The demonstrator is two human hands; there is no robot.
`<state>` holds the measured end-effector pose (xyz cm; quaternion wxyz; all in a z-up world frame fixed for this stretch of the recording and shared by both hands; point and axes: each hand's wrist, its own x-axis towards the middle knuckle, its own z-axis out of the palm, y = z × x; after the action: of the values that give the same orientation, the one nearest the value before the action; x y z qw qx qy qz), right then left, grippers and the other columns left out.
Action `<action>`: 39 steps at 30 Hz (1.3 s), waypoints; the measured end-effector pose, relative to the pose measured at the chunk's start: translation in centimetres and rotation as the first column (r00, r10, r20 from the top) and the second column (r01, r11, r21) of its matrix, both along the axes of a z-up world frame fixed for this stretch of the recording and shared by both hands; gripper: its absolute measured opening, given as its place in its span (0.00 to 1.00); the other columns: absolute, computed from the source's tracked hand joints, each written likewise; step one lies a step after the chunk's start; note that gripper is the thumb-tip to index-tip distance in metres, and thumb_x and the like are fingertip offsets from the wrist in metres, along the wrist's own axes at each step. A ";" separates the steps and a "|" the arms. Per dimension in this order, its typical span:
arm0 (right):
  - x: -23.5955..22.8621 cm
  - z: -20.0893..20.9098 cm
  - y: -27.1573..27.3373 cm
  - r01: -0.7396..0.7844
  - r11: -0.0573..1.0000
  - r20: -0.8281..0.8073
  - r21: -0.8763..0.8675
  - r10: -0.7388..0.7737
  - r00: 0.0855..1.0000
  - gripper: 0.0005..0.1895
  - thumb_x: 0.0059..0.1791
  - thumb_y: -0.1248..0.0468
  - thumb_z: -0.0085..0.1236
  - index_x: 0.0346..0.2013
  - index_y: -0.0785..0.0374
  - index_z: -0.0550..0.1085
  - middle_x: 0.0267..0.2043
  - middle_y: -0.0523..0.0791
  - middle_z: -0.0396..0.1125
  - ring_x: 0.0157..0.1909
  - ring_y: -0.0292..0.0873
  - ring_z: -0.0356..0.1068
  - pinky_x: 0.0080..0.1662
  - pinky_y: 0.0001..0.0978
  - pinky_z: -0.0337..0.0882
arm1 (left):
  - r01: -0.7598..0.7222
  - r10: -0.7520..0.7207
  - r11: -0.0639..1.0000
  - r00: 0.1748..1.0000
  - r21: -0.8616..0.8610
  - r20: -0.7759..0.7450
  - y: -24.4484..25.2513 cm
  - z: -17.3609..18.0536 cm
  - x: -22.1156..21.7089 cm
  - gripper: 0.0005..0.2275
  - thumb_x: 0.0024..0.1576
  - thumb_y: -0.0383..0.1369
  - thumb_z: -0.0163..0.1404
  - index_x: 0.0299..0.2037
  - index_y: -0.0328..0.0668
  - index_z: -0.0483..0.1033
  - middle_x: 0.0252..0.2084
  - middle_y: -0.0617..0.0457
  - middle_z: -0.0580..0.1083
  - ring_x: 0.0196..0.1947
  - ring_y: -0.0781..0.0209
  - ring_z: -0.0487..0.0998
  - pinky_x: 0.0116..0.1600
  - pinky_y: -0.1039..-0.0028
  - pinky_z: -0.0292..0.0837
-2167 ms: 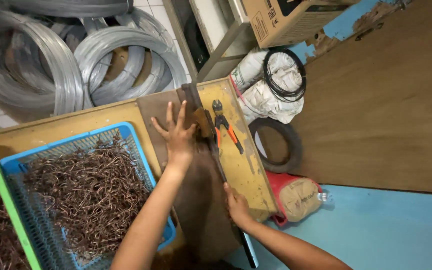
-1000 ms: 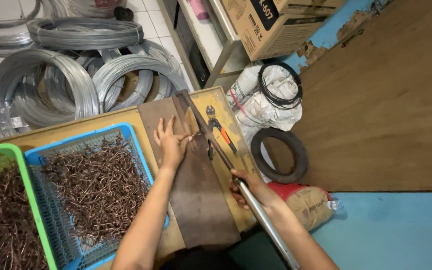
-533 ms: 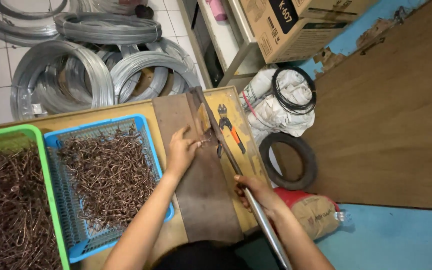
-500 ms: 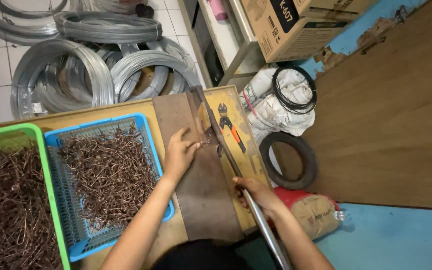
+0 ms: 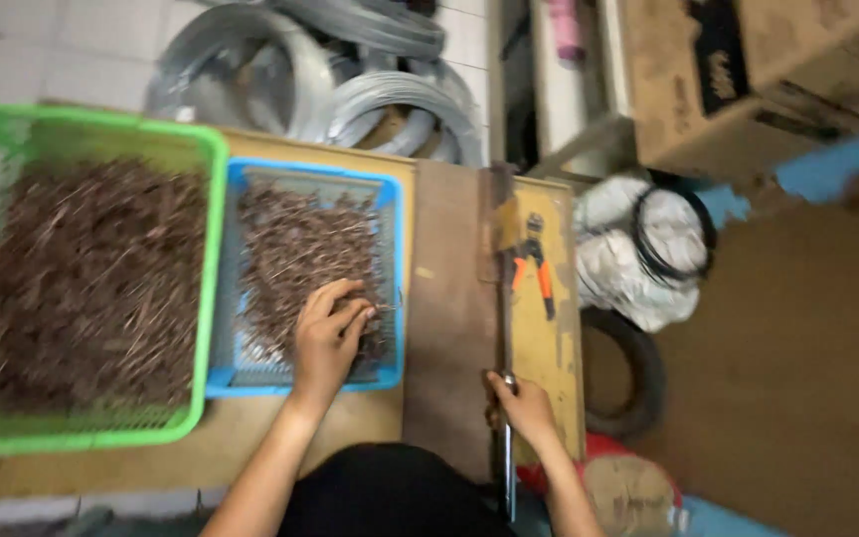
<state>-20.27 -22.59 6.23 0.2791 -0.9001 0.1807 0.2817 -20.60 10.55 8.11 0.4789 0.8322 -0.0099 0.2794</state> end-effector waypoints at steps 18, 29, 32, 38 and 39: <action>6.4 4.3 24.9 -0.743 0.632 0.740 -0.219 0.604 0.296 0.10 0.50 0.51 0.62 0.40 0.50 0.82 0.35 0.44 0.78 0.42 0.48 0.78 0.45 0.41 0.77 | -0.476 0.505 0.847 0.859 0.239 -0.080 7.6 0.3 -8.1 0.03 0.60 0.35 0.56 0.38 0.54 0.83 0.57 0.54 0.77 0.63 0.55 0.71 0.69 0.50 0.55; 6.3 -6.0 46.3 -0.893 0.040 0.631 -0.448 0.722 -0.284 0.09 0.46 0.62 0.56 0.39 0.57 0.80 0.37 0.44 0.72 0.43 0.50 0.73 0.41 0.42 0.74 | -0.677 0.816 0.564 0.544 0.472 -0.196 14.2 -2.1 -11.4 0.04 0.61 0.33 0.58 0.39 0.46 0.84 0.60 0.50 0.75 0.63 0.52 0.72 0.72 0.44 0.49; 6.0 -5.4 47.2 -0.886 0.060 0.571 -0.459 0.785 -0.242 0.11 0.45 0.59 0.61 0.40 0.56 0.80 0.38 0.44 0.70 0.42 0.49 0.74 0.40 0.40 0.77 | -0.704 0.835 0.526 0.533 0.477 -0.136 14.2 -2.0 -11.2 0.03 0.59 0.32 0.59 0.39 0.44 0.84 0.59 0.50 0.76 0.62 0.51 0.73 0.71 0.44 0.51; 5.6 -5.5 47.3 -0.891 0.122 0.554 -0.438 0.817 -0.161 0.09 0.46 0.62 0.60 0.39 0.57 0.81 0.41 0.47 0.68 0.40 0.51 0.75 0.39 0.41 0.79 | -0.734 0.848 0.518 0.510 0.440 -0.148 14.2 -2.3 -11.1 0.03 0.58 0.32 0.59 0.38 0.47 0.84 0.62 0.50 0.74 0.64 0.52 0.71 0.72 0.45 0.49; 5.6 -5.4 47.2 -0.900 0.118 0.566 -0.419 0.809 -0.158 0.09 0.46 0.63 0.60 0.39 0.60 0.81 0.41 0.49 0.68 0.40 0.53 0.75 0.39 0.43 0.79 | -0.736 0.850 0.514 0.505 0.440 -0.149 14.2 -2.3 -11.1 0.03 0.58 0.32 0.59 0.39 0.47 0.84 0.63 0.50 0.73 0.64 0.52 0.71 0.72 0.45 0.50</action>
<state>-14.67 24.66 0.88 0.1163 -0.7901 -0.6005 0.0391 -31.71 24.74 5.86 0.1449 0.8404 0.4180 0.3130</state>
